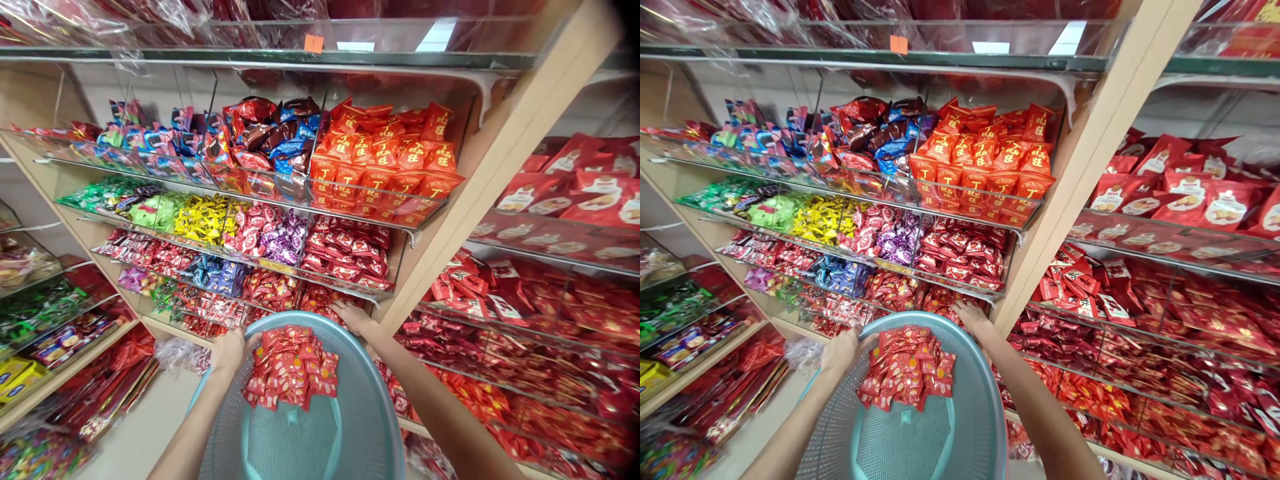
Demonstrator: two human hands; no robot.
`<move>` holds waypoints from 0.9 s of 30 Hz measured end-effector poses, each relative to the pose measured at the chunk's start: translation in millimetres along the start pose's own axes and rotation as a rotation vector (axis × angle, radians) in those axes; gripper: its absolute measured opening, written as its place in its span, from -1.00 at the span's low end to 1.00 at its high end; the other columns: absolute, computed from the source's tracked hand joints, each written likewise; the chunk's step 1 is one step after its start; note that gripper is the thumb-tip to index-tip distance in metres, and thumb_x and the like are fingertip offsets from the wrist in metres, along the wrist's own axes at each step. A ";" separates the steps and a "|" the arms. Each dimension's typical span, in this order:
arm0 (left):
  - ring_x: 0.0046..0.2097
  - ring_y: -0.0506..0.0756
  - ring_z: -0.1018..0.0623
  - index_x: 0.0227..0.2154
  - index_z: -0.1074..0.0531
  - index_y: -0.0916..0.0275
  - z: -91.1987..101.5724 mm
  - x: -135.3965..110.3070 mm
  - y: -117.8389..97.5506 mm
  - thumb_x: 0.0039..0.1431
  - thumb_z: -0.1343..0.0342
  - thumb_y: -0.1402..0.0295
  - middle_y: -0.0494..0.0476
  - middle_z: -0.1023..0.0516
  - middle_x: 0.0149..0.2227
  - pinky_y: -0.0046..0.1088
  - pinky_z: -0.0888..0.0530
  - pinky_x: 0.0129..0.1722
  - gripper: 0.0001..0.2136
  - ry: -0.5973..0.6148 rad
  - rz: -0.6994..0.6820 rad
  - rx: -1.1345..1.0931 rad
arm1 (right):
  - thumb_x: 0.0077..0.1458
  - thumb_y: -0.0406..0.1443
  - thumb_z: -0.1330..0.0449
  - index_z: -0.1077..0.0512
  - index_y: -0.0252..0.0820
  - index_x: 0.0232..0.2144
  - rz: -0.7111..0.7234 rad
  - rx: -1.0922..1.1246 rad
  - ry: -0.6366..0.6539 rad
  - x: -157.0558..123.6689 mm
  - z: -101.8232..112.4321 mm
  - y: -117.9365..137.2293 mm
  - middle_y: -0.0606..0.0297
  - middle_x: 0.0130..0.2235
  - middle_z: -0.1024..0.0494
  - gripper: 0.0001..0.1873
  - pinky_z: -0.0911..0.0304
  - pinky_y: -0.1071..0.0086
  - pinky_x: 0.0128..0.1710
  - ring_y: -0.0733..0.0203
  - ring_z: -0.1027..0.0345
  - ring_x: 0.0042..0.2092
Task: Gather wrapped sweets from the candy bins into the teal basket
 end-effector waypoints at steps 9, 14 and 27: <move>-0.27 0.22 -0.48 -0.28 -0.34 0.23 -0.8 2.3 1.8 0.02 0.26 -0.02 0.27 -0.50 -0.36 -0.33 -0.33 -0.34 -0.53 0.010 0.012 -0.040 | 0.07 -0.38 0.15 -0.15 -0.23 0.02 -0.082 0.004 0.034 17.1 -21.2 -14.2 0.13 0.11 -0.11 -0.57 0.08 0.33 0.04 0.18 0.03 0.11; -0.29 0.23 -0.48 -0.29 -0.34 0.24 -2.5 3.9 2.0 0.03 0.30 -0.02 0.27 -0.50 -0.39 -0.33 -0.34 -0.36 -0.51 0.001 0.002 -0.036 | -0.07 -0.33 -0.07 -0.10 -0.24 0.04 -0.113 0.004 0.011 12.9 -17.8 -18.6 0.09 0.11 -0.11 -0.43 0.01 0.43 -0.01 0.17 -0.02 0.09; -0.30 0.23 -0.49 -0.29 -0.34 0.28 -1.9 6.5 0.8 0.02 0.32 -0.03 0.29 -0.49 -0.40 -0.31 -0.34 -0.35 -0.49 -0.008 -0.021 0.009 | -0.09 -0.43 -0.04 -0.29 -0.28 -0.21 -0.327 -0.096 -0.088 -15.8 36.0 -10.1 0.04 -0.18 -0.39 -0.70 -0.12 0.36 -0.23 0.09 -0.27 -0.12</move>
Point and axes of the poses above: each hand's wrist, its own x-axis towards the middle knuckle, its own z-axis out of the back of the hand, y = z × x, the point moved 10 cm from there along x, towards the middle knuckle
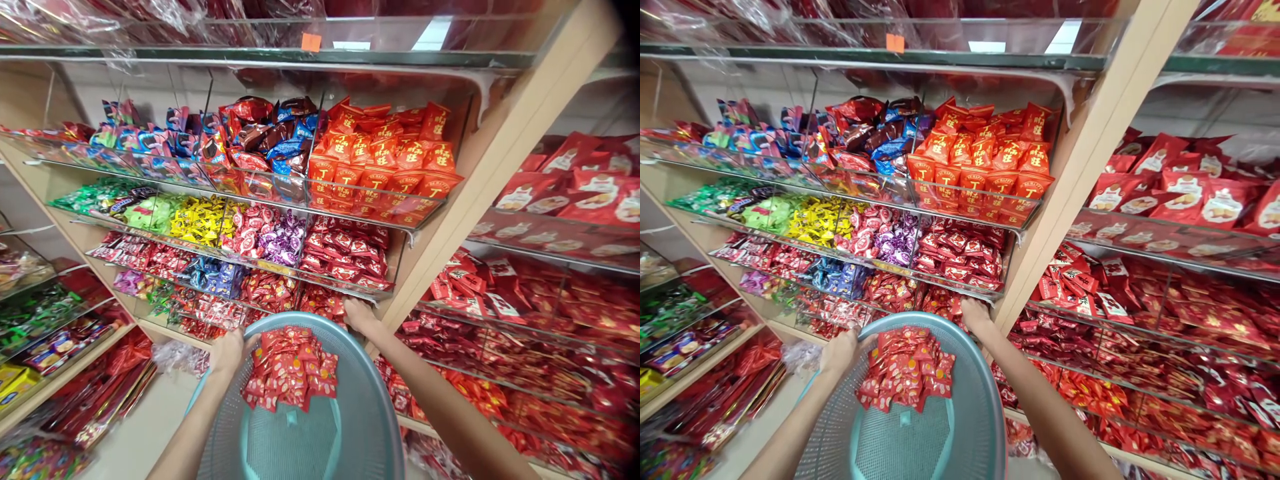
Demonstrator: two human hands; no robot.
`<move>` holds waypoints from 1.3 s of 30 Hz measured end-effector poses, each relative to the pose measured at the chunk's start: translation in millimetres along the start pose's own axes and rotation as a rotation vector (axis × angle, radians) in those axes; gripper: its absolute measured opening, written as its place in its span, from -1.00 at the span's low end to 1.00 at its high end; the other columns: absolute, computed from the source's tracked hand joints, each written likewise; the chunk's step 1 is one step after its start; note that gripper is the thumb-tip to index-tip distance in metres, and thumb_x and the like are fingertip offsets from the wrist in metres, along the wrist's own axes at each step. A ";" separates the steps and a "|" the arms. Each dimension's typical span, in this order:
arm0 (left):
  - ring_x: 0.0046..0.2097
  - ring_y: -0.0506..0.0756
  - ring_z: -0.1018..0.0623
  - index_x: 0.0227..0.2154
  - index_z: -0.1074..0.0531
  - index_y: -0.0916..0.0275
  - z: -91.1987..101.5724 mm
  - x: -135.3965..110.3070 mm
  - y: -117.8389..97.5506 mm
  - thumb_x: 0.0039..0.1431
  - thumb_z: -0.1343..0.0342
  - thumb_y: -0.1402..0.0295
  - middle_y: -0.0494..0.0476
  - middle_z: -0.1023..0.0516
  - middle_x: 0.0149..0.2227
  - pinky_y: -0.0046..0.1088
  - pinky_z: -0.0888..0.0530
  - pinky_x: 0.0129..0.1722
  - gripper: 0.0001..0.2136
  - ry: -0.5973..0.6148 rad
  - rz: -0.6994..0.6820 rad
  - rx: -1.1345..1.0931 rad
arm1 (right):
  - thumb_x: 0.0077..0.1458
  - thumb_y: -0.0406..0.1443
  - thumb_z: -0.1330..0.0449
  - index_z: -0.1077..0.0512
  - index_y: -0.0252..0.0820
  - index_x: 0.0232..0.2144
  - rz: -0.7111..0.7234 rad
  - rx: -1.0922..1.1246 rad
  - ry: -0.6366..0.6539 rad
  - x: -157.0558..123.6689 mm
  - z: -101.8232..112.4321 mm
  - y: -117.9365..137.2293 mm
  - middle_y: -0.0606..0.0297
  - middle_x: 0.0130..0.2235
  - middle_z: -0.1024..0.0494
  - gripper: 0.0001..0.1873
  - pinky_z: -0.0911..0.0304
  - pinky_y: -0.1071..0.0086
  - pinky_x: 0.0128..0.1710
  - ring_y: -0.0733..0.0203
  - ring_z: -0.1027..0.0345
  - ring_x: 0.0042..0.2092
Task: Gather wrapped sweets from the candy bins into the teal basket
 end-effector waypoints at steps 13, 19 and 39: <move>-0.29 0.21 -0.48 -0.27 -0.33 0.27 -4.5 -0.8 2.6 0.05 0.32 0.01 0.28 -0.48 -0.38 -0.32 -0.33 -0.33 -0.51 0.006 0.020 0.007 | -0.10 -0.15 -0.05 -0.21 -0.20 -0.20 0.025 0.408 -0.085 -77.8 -30.9 30.7 0.22 -0.26 -0.39 -0.62 -0.07 0.47 -0.33 0.22 -0.29 -0.24; -0.29 0.23 -0.48 -0.28 -0.34 0.27 -6.0 0.4 2.8 0.00 0.32 -0.07 0.29 -0.48 -0.39 -0.30 -0.32 -0.32 -0.46 -0.013 0.009 0.006 | -0.11 -0.10 -0.02 -0.19 -0.24 -0.19 -0.126 0.318 -0.054 -79.7 -59.7 26.8 0.18 -0.36 -0.45 -0.56 -0.07 0.42 -0.42 0.13 -0.33 -0.32; -0.30 0.23 -0.48 -0.26 -0.34 0.25 -5.2 -0.1 2.6 0.02 0.31 -0.03 0.29 -0.49 -0.39 -0.30 -0.32 -0.32 -0.49 0.009 0.023 -0.013 | -0.10 -0.02 0.01 -0.17 -0.27 -0.17 -0.166 0.268 -0.043 -85.3 -63.0 21.3 0.13 -0.38 -0.46 -0.48 -0.10 0.39 -0.44 0.07 -0.36 -0.33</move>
Point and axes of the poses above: each hand's wrist, its own x-axis towards the middle knuckle, its own z-axis out of the back of the hand, y = z × x, the point moved 10 cm from there along x, towards the middle knuckle
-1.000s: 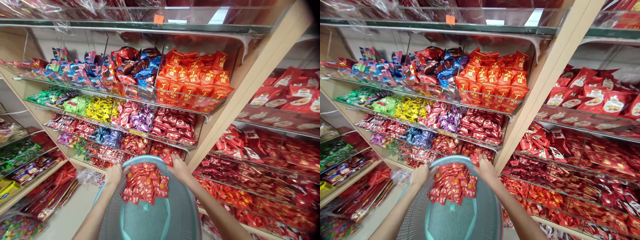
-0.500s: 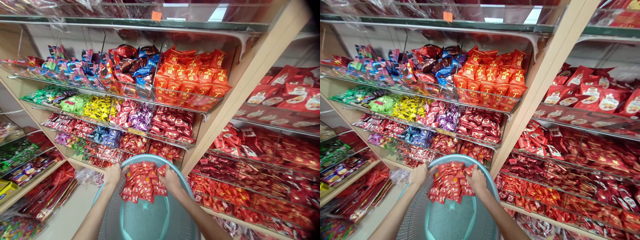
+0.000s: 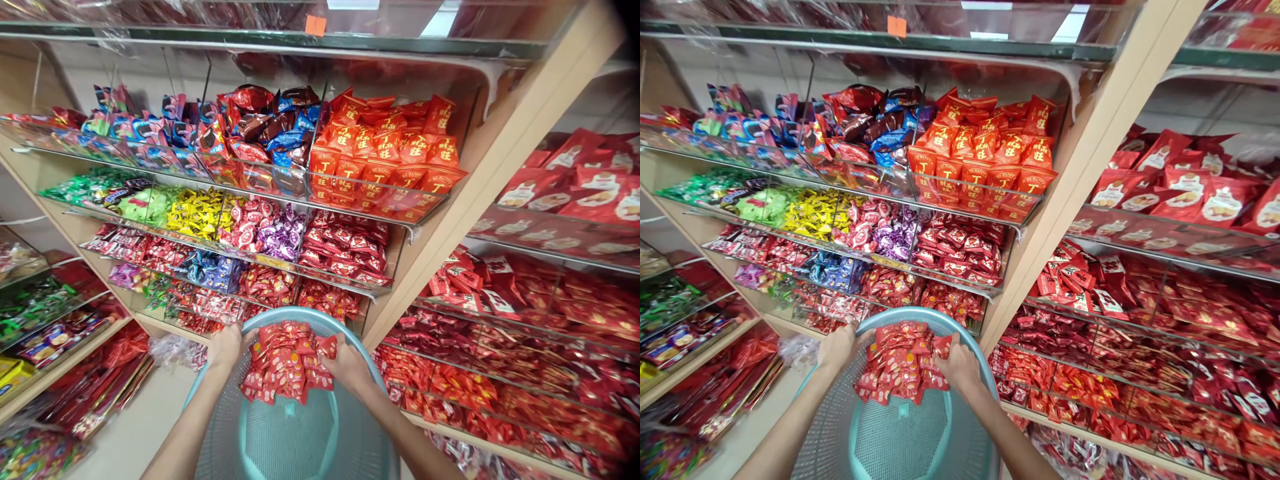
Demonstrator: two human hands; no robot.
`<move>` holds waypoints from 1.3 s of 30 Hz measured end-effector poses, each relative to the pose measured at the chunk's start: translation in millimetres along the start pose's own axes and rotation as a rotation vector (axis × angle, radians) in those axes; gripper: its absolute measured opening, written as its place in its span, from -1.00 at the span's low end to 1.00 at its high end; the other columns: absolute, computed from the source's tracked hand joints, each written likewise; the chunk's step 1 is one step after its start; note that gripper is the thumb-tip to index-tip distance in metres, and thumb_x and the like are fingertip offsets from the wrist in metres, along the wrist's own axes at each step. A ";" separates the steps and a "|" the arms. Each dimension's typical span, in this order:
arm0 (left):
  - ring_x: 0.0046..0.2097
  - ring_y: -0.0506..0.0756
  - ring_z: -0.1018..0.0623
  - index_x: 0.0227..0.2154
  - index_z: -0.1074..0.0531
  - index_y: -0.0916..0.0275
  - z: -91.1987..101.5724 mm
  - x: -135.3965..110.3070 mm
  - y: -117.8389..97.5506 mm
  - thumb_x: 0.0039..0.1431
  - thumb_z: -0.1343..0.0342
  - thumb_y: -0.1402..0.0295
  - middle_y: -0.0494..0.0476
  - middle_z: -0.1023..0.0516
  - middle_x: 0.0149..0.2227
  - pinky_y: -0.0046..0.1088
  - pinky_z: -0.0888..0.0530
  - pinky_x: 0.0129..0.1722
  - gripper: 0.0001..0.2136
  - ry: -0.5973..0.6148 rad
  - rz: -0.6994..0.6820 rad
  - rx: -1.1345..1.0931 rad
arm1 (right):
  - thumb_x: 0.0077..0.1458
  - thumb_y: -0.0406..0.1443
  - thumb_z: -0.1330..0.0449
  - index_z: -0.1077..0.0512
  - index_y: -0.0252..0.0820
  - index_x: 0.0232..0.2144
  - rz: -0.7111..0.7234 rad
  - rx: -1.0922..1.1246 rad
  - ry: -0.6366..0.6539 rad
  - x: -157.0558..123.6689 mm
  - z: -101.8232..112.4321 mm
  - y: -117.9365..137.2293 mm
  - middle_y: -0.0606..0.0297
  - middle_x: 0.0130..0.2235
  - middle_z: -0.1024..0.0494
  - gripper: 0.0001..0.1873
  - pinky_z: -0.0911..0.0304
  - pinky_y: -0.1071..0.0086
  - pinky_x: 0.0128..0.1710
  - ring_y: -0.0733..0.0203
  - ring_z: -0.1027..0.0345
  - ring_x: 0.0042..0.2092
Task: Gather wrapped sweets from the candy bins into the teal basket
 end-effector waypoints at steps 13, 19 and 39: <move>-0.30 0.22 -0.48 -0.28 -0.35 0.23 0.3 0.0 0.7 0.00 0.30 -0.04 0.27 -0.49 -0.39 -0.32 -0.32 -0.34 -0.50 0.014 0.000 -0.014 | 0.05 -0.04 0.15 -0.13 -0.26 -0.14 -0.002 0.020 -0.039 1.4 -0.5 6.9 0.11 -0.36 -0.45 -0.55 -0.10 0.40 -0.39 0.11 -0.35 -0.29; -0.29 0.23 -0.48 -0.26 -0.35 0.25 0.6 -1.0 0.4 0.01 0.31 -0.03 0.28 -0.49 -0.38 -0.33 -0.32 -0.33 -0.49 0.042 0.008 -0.020 | -0.06 -0.13 -0.08 0.02 -0.11 0.06 0.195 -0.139 0.127 -15.0 -8.5 18.8 0.11 -0.25 -0.43 -0.36 -0.12 0.36 -0.32 0.05 -0.33 -0.22; -0.28 0.24 -0.48 -0.27 -0.34 0.28 3.5 -1.4 -1.3 -0.01 0.32 -0.08 0.30 -0.48 -0.37 -0.32 -0.33 -0.32 -0.44 0.017 -0.004 0.003 | -0.01 -0.08 0.02 -0.05 -0.11 0.02 0.210 0.139 -0.039 25.6 37.7 11.9 0.30 -0.41 -0.43 -0.46 -0.10 0.45 -0.37 0.22 -0.32 -0.33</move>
Point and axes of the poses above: each hand's wrist, its own x-axis towards the middle knuckle, its own z-axis out of the back of the hand, y = z × x, the point moved 10 cm from there along x, towards the middle knuckle
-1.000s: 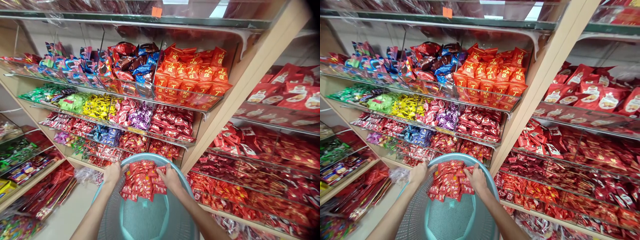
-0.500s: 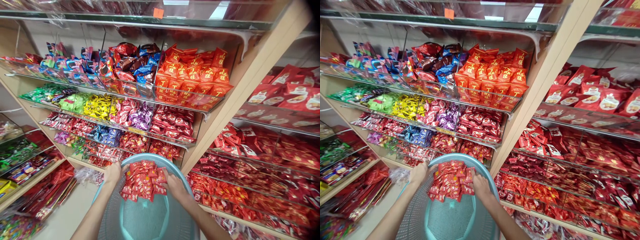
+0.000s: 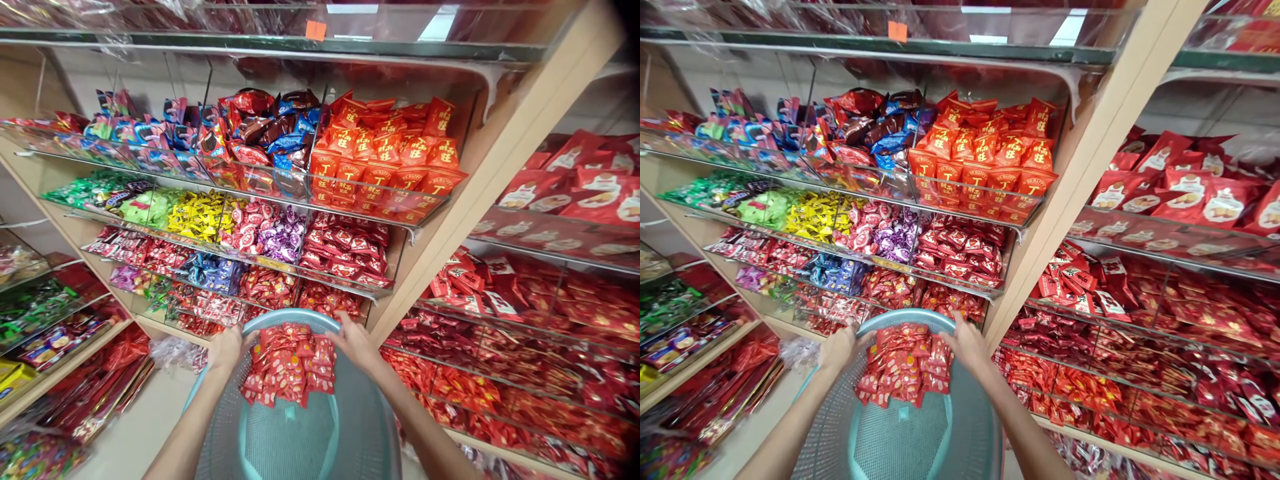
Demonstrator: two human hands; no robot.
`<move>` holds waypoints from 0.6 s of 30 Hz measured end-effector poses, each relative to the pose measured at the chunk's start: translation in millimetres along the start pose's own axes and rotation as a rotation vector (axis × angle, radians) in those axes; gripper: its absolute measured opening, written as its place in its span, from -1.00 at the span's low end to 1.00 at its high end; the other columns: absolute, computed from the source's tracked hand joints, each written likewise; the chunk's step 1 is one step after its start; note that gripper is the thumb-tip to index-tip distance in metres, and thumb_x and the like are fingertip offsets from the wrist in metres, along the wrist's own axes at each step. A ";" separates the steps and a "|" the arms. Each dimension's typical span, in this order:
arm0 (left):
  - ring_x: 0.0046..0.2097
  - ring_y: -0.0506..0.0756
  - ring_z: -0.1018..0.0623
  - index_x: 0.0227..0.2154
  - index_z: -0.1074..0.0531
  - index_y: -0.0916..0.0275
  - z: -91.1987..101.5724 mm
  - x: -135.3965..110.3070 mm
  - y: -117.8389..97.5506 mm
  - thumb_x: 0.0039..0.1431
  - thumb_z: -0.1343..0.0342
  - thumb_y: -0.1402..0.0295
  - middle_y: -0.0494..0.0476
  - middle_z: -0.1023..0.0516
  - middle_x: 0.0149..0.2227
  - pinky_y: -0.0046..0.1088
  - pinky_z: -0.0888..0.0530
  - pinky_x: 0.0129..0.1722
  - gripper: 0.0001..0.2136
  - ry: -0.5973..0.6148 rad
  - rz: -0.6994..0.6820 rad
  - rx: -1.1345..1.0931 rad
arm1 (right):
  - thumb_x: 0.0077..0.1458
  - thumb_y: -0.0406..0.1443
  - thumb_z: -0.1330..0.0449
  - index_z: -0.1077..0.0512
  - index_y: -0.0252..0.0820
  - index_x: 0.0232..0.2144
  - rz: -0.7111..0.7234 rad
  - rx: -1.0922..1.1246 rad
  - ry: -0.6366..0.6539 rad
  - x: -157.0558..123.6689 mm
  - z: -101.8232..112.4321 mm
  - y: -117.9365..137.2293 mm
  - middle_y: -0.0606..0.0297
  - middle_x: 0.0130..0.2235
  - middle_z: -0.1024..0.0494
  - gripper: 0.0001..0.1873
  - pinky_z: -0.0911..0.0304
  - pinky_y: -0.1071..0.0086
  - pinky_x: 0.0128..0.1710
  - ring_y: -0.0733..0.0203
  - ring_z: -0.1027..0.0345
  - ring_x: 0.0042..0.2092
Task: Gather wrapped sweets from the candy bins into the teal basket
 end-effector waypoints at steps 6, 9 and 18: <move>-0.28 0.26 -0.48 -0.27 -0.35 0.30 0.1 -1.0 1.7 0.03 0.30 -0.01 0.32 -0.49 -0.38 -0.30 -0.32 -0.32 -0.49 -0.006 0.012 -0.005 | 0.00 -0.23 0.01 -0.21 -0.25 -0.14 -0.255 0.025 -0.079 58.0 0.2 -49.5 0.13 -0.19 -0.39 -0.65 -0.11 0.48 -0.28 0.22 -0.28 -0.16; -0.28 0.23 -0.48 -0.27 -0.35 0.27 -0.3 -1.0 2.2 0.05 0.28 0.02 0.29 -0.49 -0.38 -0.32 -0.32 -0.32 -0.54 0.001 0.007 -0.047 | -0.06 -0.20 -0.03 -0.15 -0.33 -0.09 -0.377 0.000 -0.055 71.6 -13.2 -62.2 0.01 -0.15 -0.35 -0.53 -0.15 0.41 -0.30 0.12 -0.29 -0.15; -0.27 0.22 -0.48 -0.28 -0.35 0.25 2.2 -2.8 3.5 0.04 0.24 0.06 0.29 -0.50 -0.36 -0.33 -0.33 -0.34 -0.58 0.021 0.025 -0.076 | -0.07 -0.10 0.00 -0.09 -0.38 -0.09 -0.372 0.060 -0.118 74.9 -28.0 -68.6 -0.05 -0.11 -0.31 -0.44 -0.17 0.37 -0.25 0.10 -0.24 -0.08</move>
Point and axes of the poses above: each hand's wrist, its own x-axis towards the middle knuckle, its own z-axis out of the back of the hand, y = z × x, the point moved 10 cm from there along x, towards the middle knuckle
